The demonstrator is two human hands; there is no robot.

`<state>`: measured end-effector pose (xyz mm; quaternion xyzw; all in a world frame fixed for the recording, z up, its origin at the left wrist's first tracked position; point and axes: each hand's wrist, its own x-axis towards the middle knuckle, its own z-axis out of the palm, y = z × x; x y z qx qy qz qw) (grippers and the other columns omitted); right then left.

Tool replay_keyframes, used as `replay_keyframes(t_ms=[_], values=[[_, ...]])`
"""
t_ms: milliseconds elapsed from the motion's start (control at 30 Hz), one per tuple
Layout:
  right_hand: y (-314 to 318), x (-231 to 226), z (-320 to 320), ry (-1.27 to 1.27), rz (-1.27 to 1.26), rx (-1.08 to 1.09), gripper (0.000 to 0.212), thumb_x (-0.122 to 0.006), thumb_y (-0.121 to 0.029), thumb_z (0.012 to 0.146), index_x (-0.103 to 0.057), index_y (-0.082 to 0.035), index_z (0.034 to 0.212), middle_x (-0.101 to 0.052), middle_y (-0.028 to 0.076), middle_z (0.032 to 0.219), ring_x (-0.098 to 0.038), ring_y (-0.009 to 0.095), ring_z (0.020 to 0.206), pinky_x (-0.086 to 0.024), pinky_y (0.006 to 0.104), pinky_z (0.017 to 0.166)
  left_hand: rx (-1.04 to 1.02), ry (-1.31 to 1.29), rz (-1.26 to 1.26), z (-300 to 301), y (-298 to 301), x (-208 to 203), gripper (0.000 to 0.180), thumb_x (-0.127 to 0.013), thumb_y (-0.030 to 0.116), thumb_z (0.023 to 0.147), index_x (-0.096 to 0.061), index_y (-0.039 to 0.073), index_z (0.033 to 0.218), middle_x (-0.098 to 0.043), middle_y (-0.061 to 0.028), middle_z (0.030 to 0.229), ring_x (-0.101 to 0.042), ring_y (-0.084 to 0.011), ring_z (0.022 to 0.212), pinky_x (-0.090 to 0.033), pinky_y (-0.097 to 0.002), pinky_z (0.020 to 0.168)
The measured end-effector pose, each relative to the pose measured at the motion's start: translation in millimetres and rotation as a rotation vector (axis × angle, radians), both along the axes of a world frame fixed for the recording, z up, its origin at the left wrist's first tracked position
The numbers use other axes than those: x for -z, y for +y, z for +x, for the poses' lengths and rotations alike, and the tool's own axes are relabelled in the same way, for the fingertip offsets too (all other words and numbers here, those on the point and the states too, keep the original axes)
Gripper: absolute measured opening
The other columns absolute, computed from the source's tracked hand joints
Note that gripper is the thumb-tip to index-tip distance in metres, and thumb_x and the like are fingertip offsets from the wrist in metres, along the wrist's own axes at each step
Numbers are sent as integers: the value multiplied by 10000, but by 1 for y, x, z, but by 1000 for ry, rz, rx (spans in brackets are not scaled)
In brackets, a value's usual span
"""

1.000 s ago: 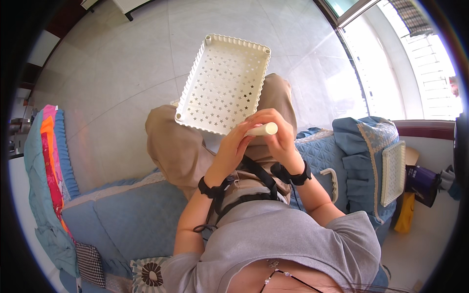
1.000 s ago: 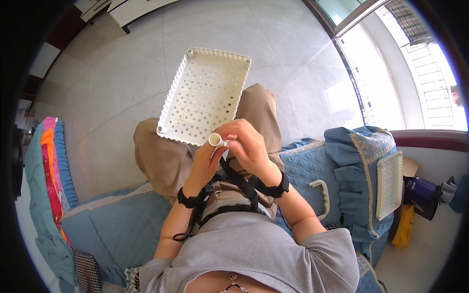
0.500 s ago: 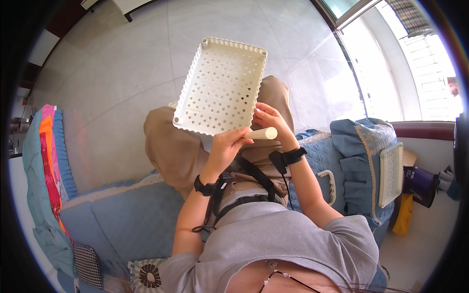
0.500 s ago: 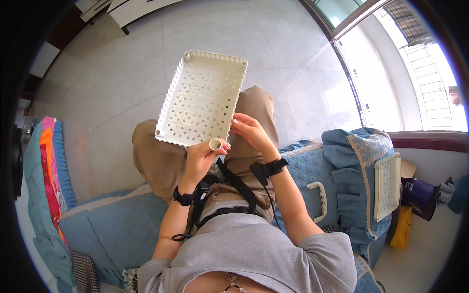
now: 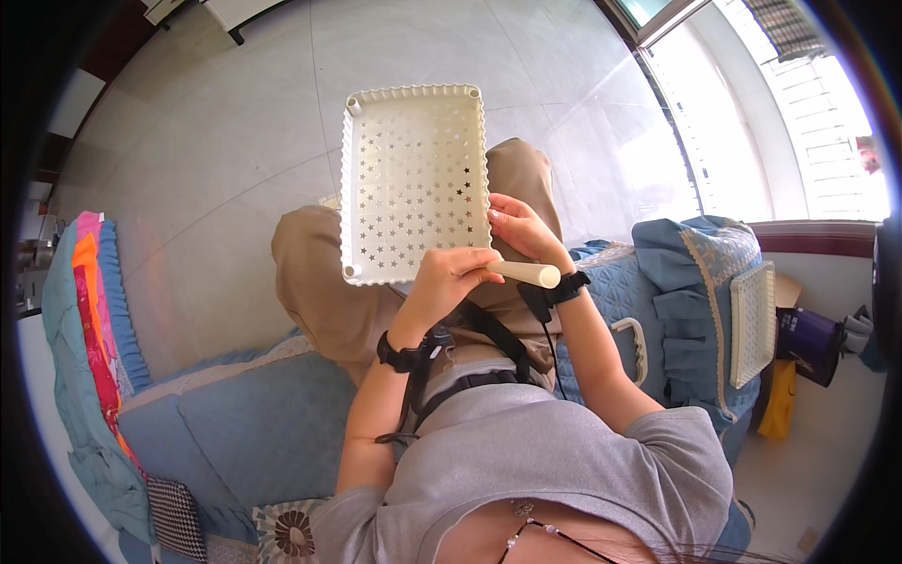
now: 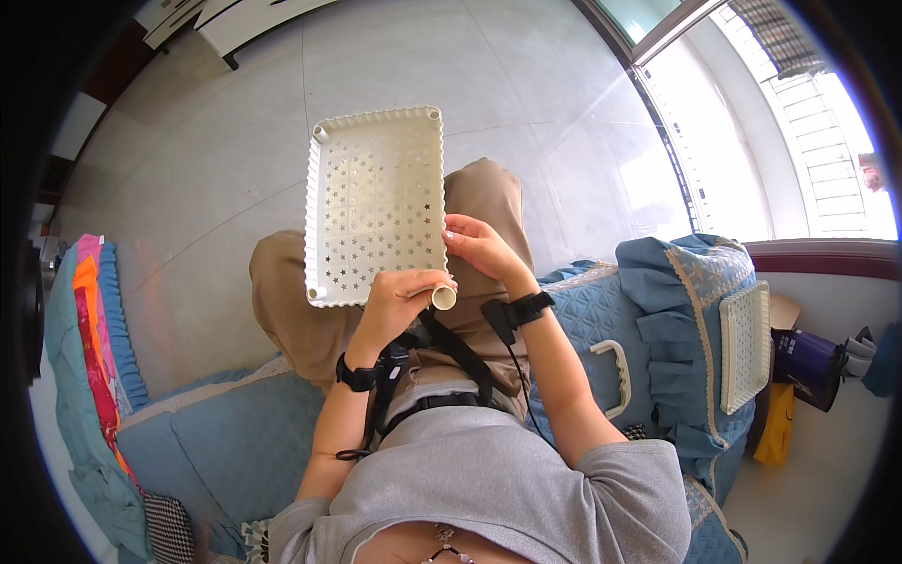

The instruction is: Assembling and disassembling a multi-tiered plastic storage shelf.

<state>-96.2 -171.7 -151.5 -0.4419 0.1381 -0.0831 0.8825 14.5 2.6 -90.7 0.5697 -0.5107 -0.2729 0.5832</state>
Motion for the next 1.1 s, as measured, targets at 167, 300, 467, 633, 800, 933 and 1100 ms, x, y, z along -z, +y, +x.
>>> replay_keyframes(t_ms=[167,300,467,633,800,933,1100], values=[[6,-5,3,15,5,25,399,-570,-206,995,-488,23,1312,-598,72,1223,-563,145,1107,-448,311,977,168,1,-21,8,-4,-16,189,-671,5,838,-687,21,1025,-708,-113,919,-666,-239,748,-518,-316,697],[3,-2,0,25,38,33,372,-570,-191,993,-499,10,1297,-599,63,1206,-559,139,1104,-444,307,978,144,-42,4,6,0,-13,230,-590,-50,861,-691,40,1047,-731,-74,949,-699,-207,852,-534,-295,779],[2,-2,3,22,17,18,354,-581,-181,985,-509,-2,1282,-602,52,1187,-556,134,1103,-437,304,984,101,82,97,4,4,-3,203,-603,-42,867,-696,27,1033,-733,-73,922,-705,-182,874,-535,-280,796],[1,0,3,26,1,18,354,-588,-182,980,-511,-6,1278,-601,48,1189,-556,133,1109,-436,308,983,63,121,103,1,5,2,168,-630,-36,861,-703,9,1005,-737,-71,903,-707,-165,852,-554,-267,746],[2,2,2,21,4,19,353,-595,-183,976,-511,-10,1273,-598,50,1192,-554,131,1114,-437,310,980,15,192,86,-2,6,4,159,-645,-37,855,-706,4,996,-738,-82,938,-707,-169,834,-568,-263,699],[-1,8,2,30,27,14,352,-599,-173,973,-508,-9,1271,-592,49,1199,-553,132,1118,-437,306,979,27,46,-1,-1,2,-1,186,-639,-44,850,-701,21,1013,-730,-88,969,-704,-171,843,-564,-265,728],[0,6,1,12,1,2,349,-598,-162,972,-504,-9,1271,-592,49,1194,-556,128,1105,-439,298,978,134,-20,31,8,7,-9,194,-615,-29,866,-697,34,1030,-727,-85,957,-699,-167,851,-560,-270,755]])
